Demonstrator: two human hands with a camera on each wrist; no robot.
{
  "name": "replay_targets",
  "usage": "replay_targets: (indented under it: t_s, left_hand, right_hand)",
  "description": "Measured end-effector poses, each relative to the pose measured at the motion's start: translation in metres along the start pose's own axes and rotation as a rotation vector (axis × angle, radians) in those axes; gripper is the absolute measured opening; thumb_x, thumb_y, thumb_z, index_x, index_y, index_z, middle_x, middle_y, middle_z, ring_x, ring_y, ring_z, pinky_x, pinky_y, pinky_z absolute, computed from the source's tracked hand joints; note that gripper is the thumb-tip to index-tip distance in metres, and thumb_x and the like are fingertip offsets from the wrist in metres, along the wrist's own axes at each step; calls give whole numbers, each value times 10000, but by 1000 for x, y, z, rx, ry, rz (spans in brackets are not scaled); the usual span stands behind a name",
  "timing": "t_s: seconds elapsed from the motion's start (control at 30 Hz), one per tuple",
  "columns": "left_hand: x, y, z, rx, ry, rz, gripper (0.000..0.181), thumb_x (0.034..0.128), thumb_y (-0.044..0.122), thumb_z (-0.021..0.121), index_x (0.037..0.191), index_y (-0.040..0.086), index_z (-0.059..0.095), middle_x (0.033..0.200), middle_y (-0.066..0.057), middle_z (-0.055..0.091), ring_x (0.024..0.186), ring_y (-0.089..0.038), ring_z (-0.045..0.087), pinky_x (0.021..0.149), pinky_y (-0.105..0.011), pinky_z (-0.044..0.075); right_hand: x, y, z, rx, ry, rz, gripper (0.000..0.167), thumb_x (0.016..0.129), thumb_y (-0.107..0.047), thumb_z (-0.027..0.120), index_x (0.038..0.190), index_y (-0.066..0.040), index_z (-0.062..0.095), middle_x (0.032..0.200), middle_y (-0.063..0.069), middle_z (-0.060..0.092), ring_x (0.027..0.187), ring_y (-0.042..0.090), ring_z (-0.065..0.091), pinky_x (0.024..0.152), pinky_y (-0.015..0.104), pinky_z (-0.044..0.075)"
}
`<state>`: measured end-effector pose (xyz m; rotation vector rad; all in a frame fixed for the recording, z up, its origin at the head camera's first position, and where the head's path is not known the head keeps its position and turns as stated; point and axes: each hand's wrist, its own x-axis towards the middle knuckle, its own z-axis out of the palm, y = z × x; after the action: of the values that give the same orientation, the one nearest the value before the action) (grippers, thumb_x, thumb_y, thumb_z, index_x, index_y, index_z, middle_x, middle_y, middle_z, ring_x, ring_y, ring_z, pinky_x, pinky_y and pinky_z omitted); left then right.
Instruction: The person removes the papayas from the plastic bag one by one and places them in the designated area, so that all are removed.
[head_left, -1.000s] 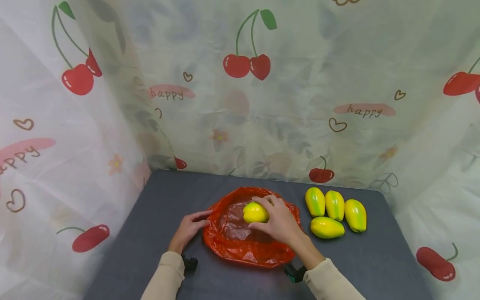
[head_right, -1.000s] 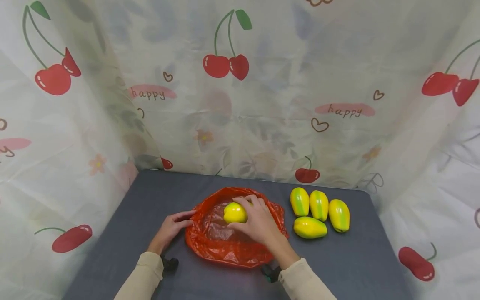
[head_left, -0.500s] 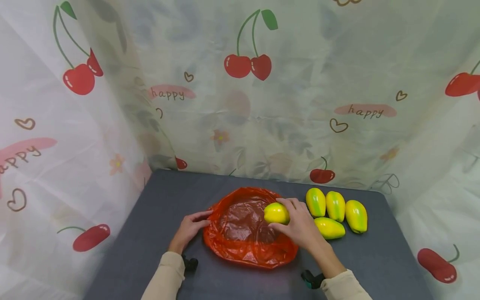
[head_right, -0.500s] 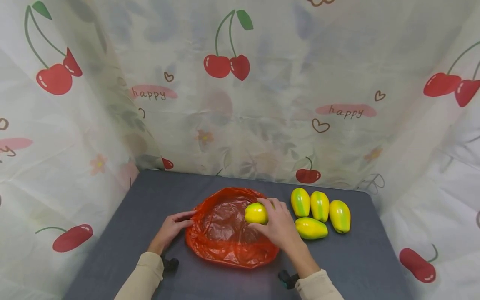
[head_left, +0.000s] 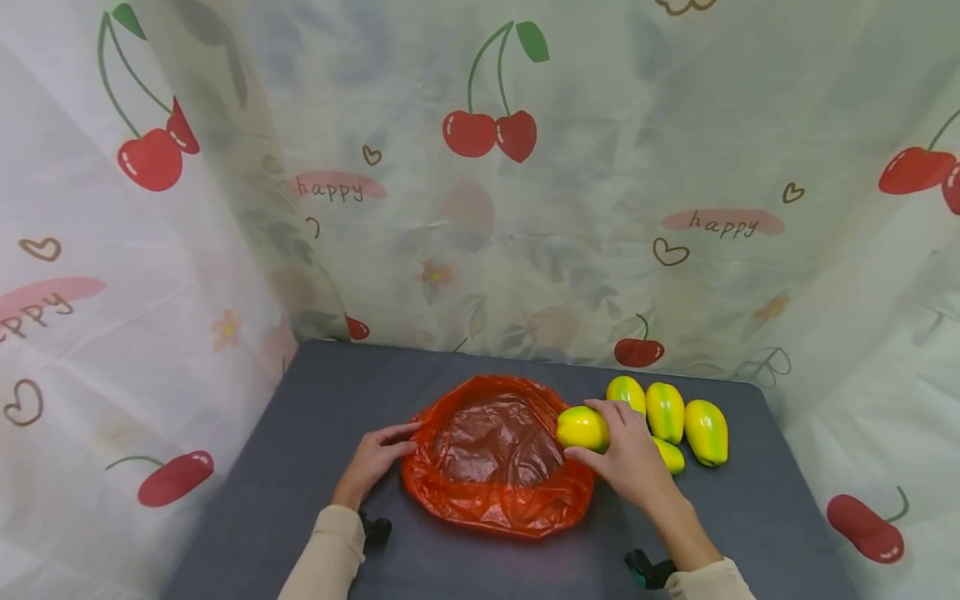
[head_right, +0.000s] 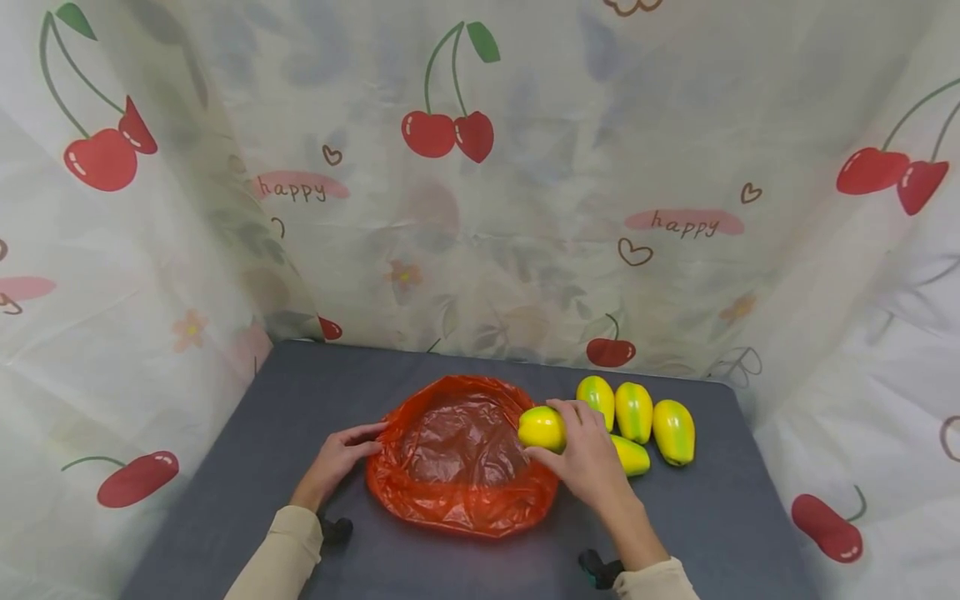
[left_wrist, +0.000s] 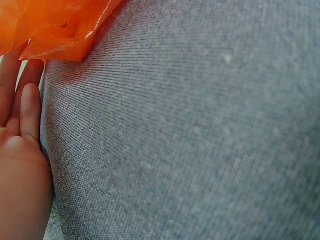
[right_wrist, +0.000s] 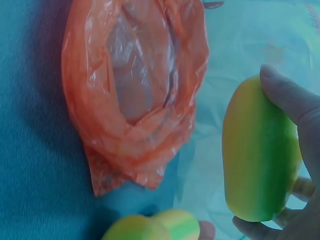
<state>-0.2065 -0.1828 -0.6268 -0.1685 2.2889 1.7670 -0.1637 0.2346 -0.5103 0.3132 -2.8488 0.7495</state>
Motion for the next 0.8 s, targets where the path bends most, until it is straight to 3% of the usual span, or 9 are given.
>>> replay_targets:
  t_s: [0.53, 0.8]
  left_hand:
    - [-1, 1, 1, 0, 7, -5, 347, 934, 290, 734, 1281, 283, 727, 1470, -54, 612, 1438, -319, 491, 1200, -576, 370]
    - [-2, 1, 0, 4, 4, -3, 347, 939, 296, 728, 1286, 283, 724, 1472, -56, 611, 1435, -321, 494, 1203, -583, 362]
  right_hand:
    - [-13, 35, -27, -61, 66, 41, 802, 773, -472, 867, 1376, -67, 528, 1275, 232, 556, 1127, 435, 522, 909, 609, 490]
    - [-20, 52, -42, -78, 97, 104, 799, 818, -506, 821, 1369, -13, 520, 1258, 256, 552, 1092, 452, 501, 848, 589, 468]
